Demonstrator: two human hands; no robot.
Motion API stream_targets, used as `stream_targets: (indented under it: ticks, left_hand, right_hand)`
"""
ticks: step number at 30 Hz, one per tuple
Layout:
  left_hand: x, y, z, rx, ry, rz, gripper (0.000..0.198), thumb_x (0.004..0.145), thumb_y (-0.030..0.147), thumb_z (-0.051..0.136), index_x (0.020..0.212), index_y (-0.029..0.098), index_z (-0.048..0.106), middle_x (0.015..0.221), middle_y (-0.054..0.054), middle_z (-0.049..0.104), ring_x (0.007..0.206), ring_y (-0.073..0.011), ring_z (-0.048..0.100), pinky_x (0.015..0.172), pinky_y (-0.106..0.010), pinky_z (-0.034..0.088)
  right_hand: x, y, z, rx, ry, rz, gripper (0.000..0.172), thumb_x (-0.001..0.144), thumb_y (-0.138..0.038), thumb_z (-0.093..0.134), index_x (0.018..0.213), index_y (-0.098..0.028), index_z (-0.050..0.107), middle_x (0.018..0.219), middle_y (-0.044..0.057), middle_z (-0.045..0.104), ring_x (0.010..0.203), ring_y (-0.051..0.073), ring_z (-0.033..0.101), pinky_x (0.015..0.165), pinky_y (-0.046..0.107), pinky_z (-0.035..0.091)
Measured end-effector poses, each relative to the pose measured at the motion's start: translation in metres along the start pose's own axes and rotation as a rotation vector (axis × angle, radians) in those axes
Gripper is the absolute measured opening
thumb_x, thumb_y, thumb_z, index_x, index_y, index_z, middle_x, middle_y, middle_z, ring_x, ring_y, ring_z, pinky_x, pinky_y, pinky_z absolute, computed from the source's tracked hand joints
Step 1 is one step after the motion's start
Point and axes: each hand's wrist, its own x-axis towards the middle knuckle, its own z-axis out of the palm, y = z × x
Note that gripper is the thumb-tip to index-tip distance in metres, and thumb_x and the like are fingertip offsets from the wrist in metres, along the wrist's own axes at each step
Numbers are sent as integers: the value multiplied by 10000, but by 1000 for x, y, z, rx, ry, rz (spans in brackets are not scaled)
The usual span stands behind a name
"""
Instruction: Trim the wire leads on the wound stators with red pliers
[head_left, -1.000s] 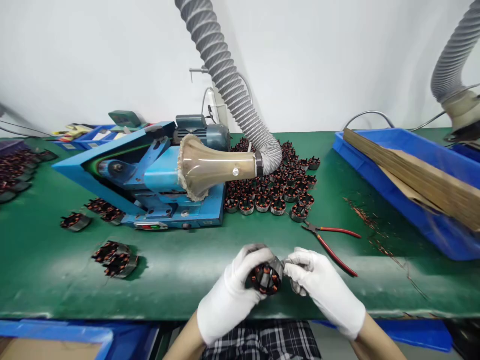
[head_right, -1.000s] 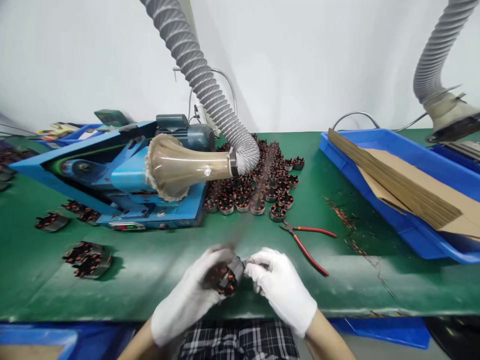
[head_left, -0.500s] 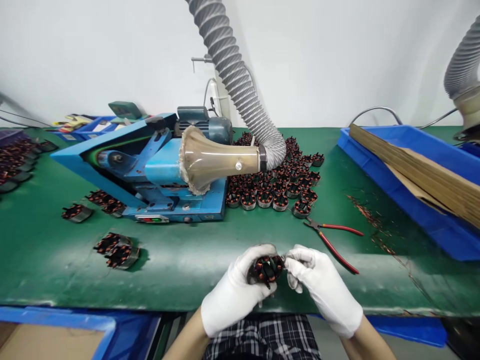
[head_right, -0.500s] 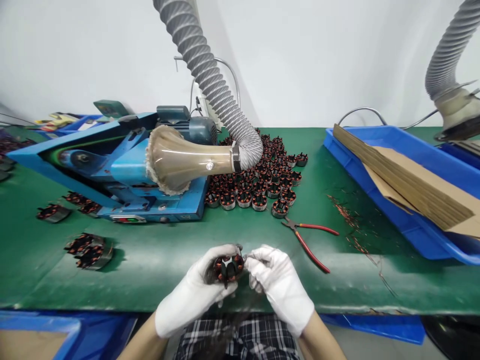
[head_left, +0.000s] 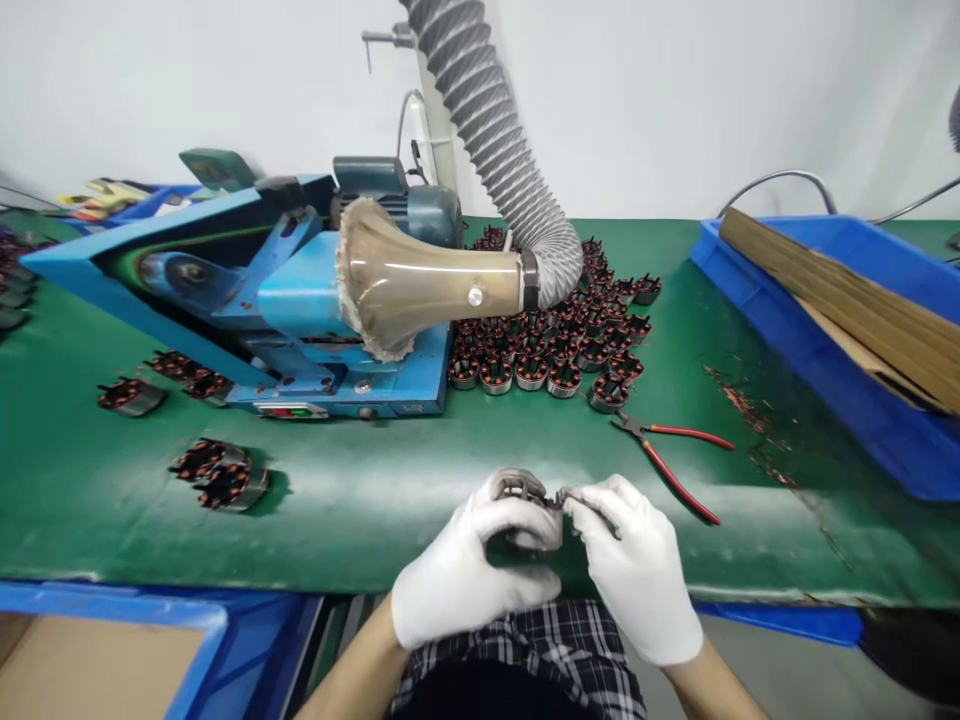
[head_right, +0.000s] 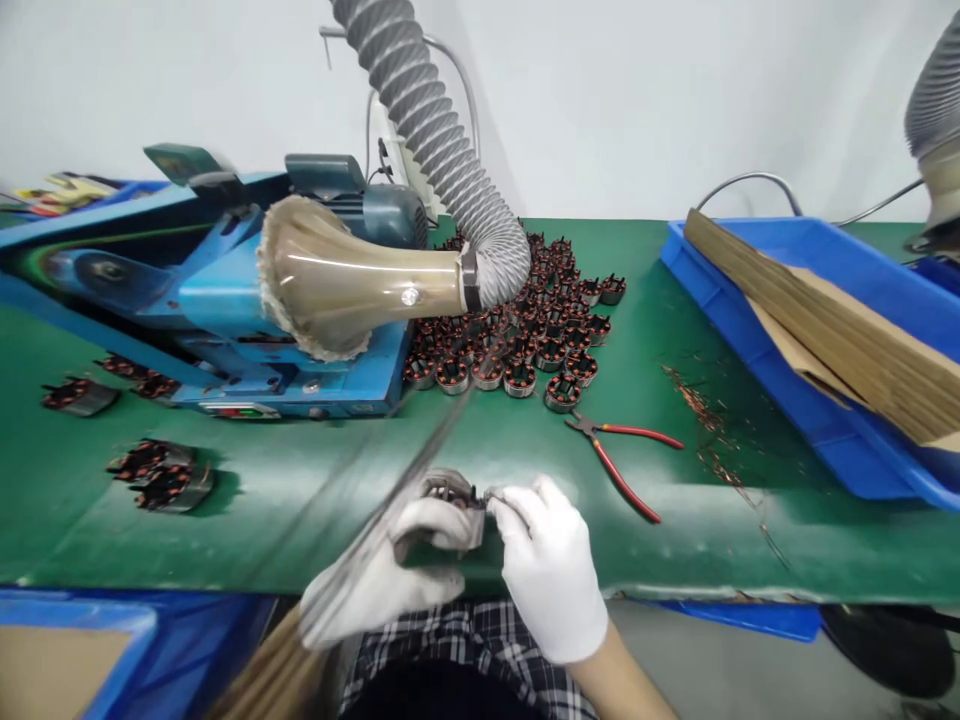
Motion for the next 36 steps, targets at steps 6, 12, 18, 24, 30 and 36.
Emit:
stream_targets:
  ticks: [6, 12, 18, 24, 30, 36]
  left_hand:
    - [-8, -26, 24, 332, 152, 43, 480, 698, -5, 487, 1131, 200, 456, 1114, -91, 516, 1068, -231, 475, 888, -393, 421]
    - [-5, -39, 15, 208, -49, -138, 447, 609, 192, 692, 1013, 215, 501, 1025, -48, 566, 1079, -260, 444, 905, -421, 371]
    - [-1, -37, 1, 170, -125, -168, 499, 574, 188, 730, 1018, 213, 505, 1044, -43, 542, 1047, -235, 467, 899, -389, 374]
    - [8, -13, 5, 291, -157, -205, 338, 744, 239, 618, 1062, 227, 505, 1165, -48, 500, 1071, -227, 458, 901, -379, 376]
    - [17, -2, 17, 466, -258, -263, 189, 894, 217, 378, 900, 210, 567, 893, -32, 544, 854, -195, 505, 765, -355, 403]
    - [14, -5, 24, 412, -183, -297, 197, 892, 225, 373, 854, 213, 566, 838, -20, 521, 836, -194, 475, 750, -343, 376]
  right_hand:
    - [14, 25, 15, 561, -568, 450, 265, 765, -397, 495, 631, -169, 491, 512, -16, 461, 449, 117, 443, 449, 235, 362]
    - [34, 21, 4, -353, -686, -184, 213, 826, -160, 424, 772, -177, 629, 703, 26, 511, 563, 122, 471, 517, 233, 339]
    - [55, 41, -55, -770, -696, -436, 331, 802, -78, 359, 894, -216, 646, 753, 43, 547, 590, 148, 507, 554, 259, 379]
    - [57, 92, -77, -1055, -27, -145, 538, 786, -522, 475, 1113, -100, 539, 1067, 174, 539, 963, 308, 500, 797, 401, 399]
    - [44, 87, -52, -1210, -6, 41, 553, 818, -589, 378, 1054, -125, 562, 842, 150, 592, 764, 301, 554, 629, 365, 391]
    - [24, 78, -58, -662, 145, 306, 335, 728, -423, 509, 946, -170, 543, 788, 88, 600, 672, 235, 552, 581, 326, 406]
